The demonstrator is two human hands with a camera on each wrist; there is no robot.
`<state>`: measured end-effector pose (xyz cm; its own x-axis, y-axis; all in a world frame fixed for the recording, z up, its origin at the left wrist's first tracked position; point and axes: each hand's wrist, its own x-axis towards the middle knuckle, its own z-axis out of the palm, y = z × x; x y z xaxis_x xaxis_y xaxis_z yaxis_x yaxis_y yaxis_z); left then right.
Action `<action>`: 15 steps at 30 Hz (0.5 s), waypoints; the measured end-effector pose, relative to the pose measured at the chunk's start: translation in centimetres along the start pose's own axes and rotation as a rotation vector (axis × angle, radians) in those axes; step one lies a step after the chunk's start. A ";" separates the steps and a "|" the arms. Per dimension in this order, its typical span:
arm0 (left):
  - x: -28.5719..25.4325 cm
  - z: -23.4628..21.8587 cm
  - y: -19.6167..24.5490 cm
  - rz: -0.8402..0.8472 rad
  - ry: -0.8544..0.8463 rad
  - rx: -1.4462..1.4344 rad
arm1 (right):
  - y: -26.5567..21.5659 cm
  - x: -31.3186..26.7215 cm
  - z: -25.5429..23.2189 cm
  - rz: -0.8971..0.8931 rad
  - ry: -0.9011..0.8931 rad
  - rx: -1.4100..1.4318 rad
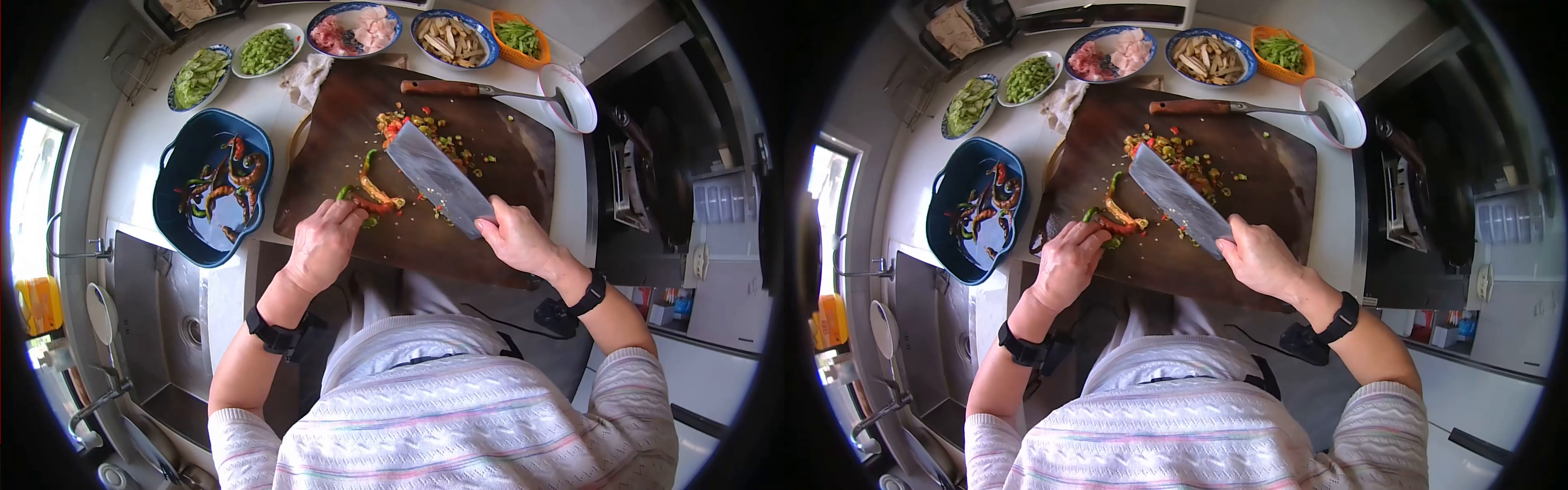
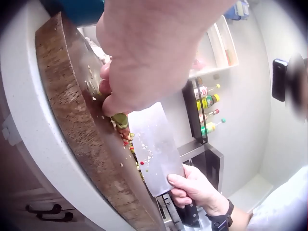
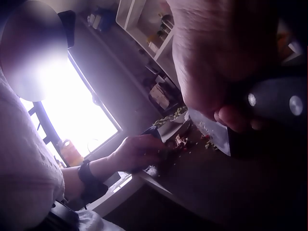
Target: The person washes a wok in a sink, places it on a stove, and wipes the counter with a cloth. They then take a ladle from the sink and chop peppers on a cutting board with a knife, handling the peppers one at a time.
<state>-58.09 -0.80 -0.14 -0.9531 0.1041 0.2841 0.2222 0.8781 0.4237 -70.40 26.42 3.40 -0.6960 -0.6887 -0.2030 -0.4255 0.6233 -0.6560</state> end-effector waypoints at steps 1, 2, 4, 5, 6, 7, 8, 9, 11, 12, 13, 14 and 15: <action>0.1 -0.1 0.0 -0.002 -0.011 0.000 | 0.2 0.1 0.2 -0.019 0.006 -0.006; 0.2 -0.2 0.1 -0.004 -0.022 -0.001 | 0.2 0.1 0.3 -0.039 0.011 -0.012; 0.3 -0.7 0.0 0.009 -0.035 -0.010 | 0.0 0.0 0.3 -0.024 0.009 -0.021; 0.4 -0.9 0.1 0.015 -0.039 -0.018 | -0.1 0.0 0.3 -0.017 0.001 -0.034; 0.7 -1.2 0.2 0.018 -0.043 -0.020 | 0.0 0.0 0.4 -0.013 0.003 -0.032; 1.2 -1.5 0.2 0.030 -0.033 -0.012 | 0.1 0.0 0.5 -0.033 0.019 -0.034; 1.7 -1.6 0.0 0.041 -0.022 -0.003 | 0.1 0.0 0.6 -0.054 0.035 -0.038; 2.2 -1.5 -0.3 0.050 -0.034 -0.012 | 0.1 0.0 0.5 -0.054 0.036 -0.039; 3.2 -1.6 -0.3 0.081 -0.057 -0.018 | 0.0 0.0 0.5 -0.043 0.024 -0.071; 3.6 -1.5 -0.3 0.109 -0.082 -0.024 | 0.1 -0.1 0.5 -0.043 0.022 -0.072; 3.9 -1.2 -0.4 0.106 -0.080 -0.025 | 0.2 -0.1 0.6 -0.045 0.028 -0.071; 4.2 -0.9 -0.6 0.113 -0.102 -0.028 | 0.2 0.0 0.6 -0.049 0.036 -0.070; 4.4 -0.7 -0.7 0.120 -0.124 -0.032 | 0.1 0.1 0.6 -0.051 0.035 -0.072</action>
<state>-62.29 -1.31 1.37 -0.9369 0.2661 0.2268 0.3407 0.8407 0.4209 -70.21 26.22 2.89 -0.6918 -0.7076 -0.1441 -0.5004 0.6136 -0.6108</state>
